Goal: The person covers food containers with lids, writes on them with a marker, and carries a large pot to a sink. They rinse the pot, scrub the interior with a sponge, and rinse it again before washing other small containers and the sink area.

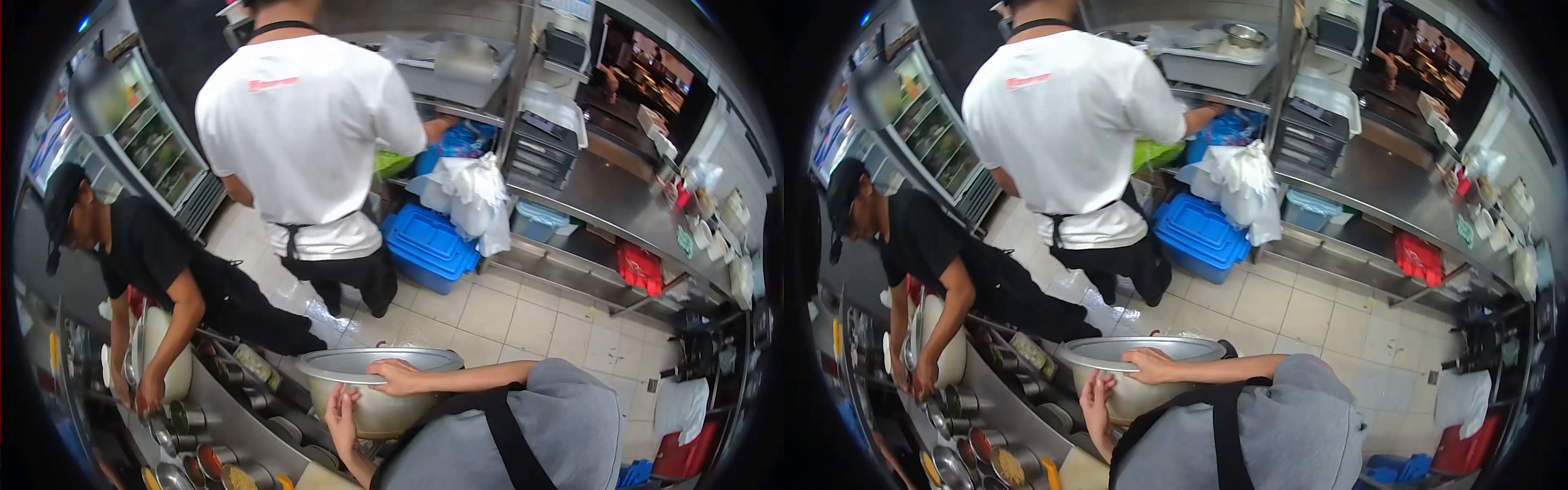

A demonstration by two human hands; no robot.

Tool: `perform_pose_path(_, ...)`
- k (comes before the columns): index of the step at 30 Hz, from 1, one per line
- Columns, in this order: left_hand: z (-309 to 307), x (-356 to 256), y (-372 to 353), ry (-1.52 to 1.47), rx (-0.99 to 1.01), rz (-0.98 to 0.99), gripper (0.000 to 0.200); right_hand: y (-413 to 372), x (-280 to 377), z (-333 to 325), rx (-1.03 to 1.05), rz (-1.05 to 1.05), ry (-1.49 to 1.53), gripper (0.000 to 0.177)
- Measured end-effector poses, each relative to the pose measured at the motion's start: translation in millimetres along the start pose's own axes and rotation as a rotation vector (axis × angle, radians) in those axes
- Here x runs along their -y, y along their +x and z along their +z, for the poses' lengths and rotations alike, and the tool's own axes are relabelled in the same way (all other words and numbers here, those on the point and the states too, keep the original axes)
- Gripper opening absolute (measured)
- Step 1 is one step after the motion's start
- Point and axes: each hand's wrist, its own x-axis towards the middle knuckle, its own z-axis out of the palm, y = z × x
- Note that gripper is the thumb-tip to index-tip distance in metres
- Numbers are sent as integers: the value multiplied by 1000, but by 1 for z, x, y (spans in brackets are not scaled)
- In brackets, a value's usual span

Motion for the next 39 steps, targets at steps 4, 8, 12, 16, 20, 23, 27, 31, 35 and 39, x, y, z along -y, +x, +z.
perform_pose_path(4, 42, 13, 41, -115, -23, -123, 29, -7, -18, -23, -74, 39, 59, 26)
perform_pose_path(8, 77, 15, 65, -82, -123, -149, 28, -11, -35, -52, -58, 49, 108, 28)
perform_pose_path(12, 112, 3, 77, -16, -222, -76, 23, -10, -51, -80, -56, -59, 222, 31)
perform_pose_path(16, 137, -14, 98, 0, -297, -8, 23, 8, -73, -96, -64, -211, 266, 37)
perform_pose_path(20, 144, -16, 122, 41, -312, -12, 22, 40, -96, -128, 173, -16, 612, 49)
perform_pose_path(23, 147, -14, 144, 116, -289, -44, 21, 67, -139, -141, 19, 175, 782, 49)
perform_pose_path(27, 157, -11, 179, 42, -255, -70, 31, 69, -242, -175, -166, 378, 432, 44)
perform_pose_path(31, 148, -18, 198, 59, -322, -164, 38, 36, -347, -190, -338, 701, 738, 57)
perform_pose_path(35, 123, -1, 209, 77, -416, -208, 44, 40, -453, -159, -563, 954, 1529, 82)
perform_pose_path(39, 116, 12, 228, 180, -461, -162, 33, 72, -549, -84, -966, 1143, 1661, 103)
